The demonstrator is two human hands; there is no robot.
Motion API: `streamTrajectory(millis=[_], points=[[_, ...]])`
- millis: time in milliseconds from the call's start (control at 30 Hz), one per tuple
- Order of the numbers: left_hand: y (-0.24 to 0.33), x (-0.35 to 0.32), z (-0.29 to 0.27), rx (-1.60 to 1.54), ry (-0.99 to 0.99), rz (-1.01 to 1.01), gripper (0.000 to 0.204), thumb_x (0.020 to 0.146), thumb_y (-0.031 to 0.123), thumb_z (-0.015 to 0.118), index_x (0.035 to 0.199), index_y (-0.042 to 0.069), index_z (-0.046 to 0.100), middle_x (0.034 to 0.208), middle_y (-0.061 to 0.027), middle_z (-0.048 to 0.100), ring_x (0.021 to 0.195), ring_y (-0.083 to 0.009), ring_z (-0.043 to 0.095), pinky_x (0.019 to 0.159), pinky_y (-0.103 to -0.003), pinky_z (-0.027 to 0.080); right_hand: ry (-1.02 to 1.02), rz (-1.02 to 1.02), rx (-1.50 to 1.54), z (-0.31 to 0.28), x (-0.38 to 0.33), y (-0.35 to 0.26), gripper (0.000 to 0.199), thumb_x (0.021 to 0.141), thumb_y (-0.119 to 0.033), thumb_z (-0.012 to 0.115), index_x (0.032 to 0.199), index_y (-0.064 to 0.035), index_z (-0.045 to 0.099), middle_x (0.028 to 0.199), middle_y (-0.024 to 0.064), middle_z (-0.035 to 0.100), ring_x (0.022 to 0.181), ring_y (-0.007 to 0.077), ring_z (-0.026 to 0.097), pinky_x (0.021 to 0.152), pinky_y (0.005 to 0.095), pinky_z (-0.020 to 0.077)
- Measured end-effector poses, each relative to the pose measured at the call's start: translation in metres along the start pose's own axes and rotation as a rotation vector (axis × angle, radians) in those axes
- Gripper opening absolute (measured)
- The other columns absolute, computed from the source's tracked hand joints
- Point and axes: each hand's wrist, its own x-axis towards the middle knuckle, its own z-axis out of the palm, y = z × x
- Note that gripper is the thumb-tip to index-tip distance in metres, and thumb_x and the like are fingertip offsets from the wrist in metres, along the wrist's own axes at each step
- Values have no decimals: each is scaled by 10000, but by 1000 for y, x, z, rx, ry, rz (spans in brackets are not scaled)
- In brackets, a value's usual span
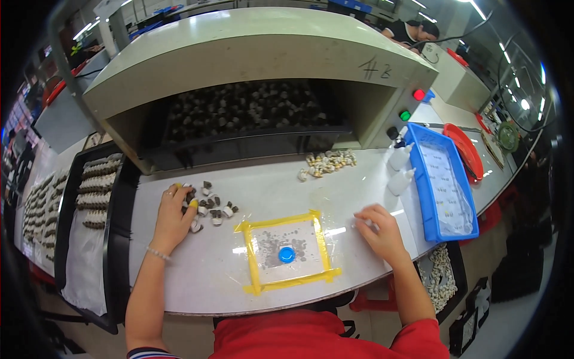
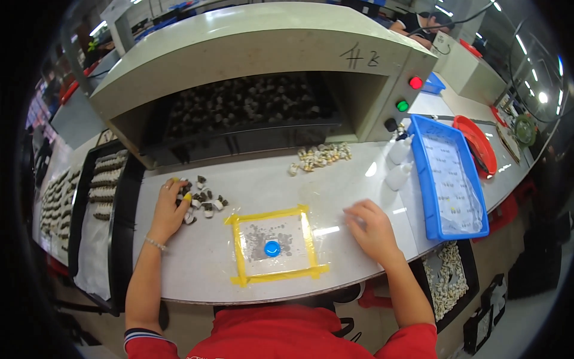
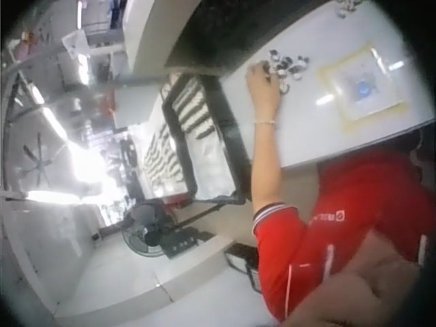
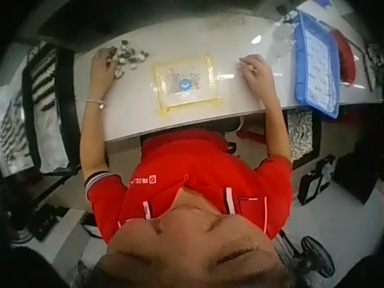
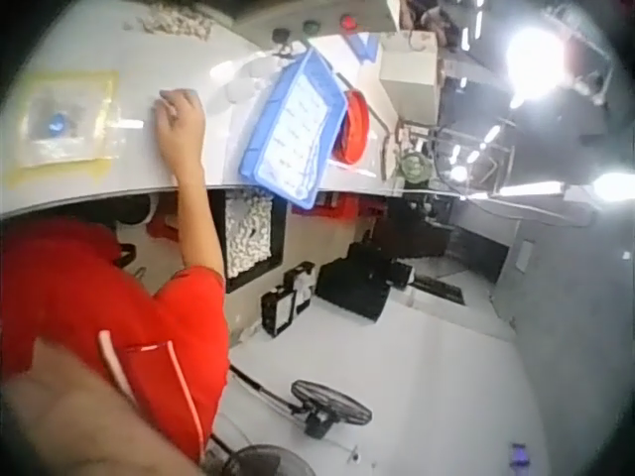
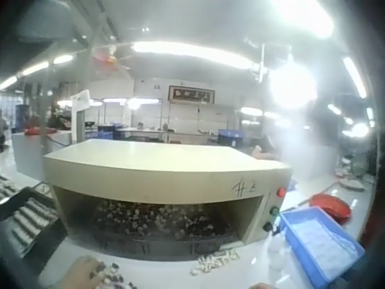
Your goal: The person assembles toy pieces by applying adhesive from a glue bottle with a blue cap applicator to small white parts, then joining them with cylindrical grey parts to create assembled units.
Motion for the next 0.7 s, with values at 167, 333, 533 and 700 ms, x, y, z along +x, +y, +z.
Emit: streamTrajectory(millis=[167,333,533,700], points=[[33,-4,2,33,49,90,397,743,187,639,1100,20,587,1230,-212,490,1164,-378,429,987,-433,349,72,-86,-199,15,71,17,414,792,-237,680,1149,-57,573,1266,197,458,1175,362,440,972,380,391],[61,5,18,256,-163,247,397,734,208,618,1114,92,612,1240,-182,504,1282,-373,338,1015,-594,272,141,20,-368,44,115,33,628,756,-487,667,1198,-60,539,1320,242,405,1240,372,377,999,449,348],[48,-14,10,200,-203,219,347,730,173,605,1063,77,617,1196,-153,527,1271,-351,361,1014,-610,263,-48,-84,-432,48,96,9,574,759,-483,651,1143,-61,589,1276,203,464,1191,360,437,980,427,370],[59,-24,-1,234,-180,220,331,720,153,618,1040,65,617,1140,-149,543,1255,-335,381,1009,-615,264,-145,-119,-538,37,90,-18,561,775,-492,636,1142,-70,595,1260,186,483,1178,344,448,972,445,354]])
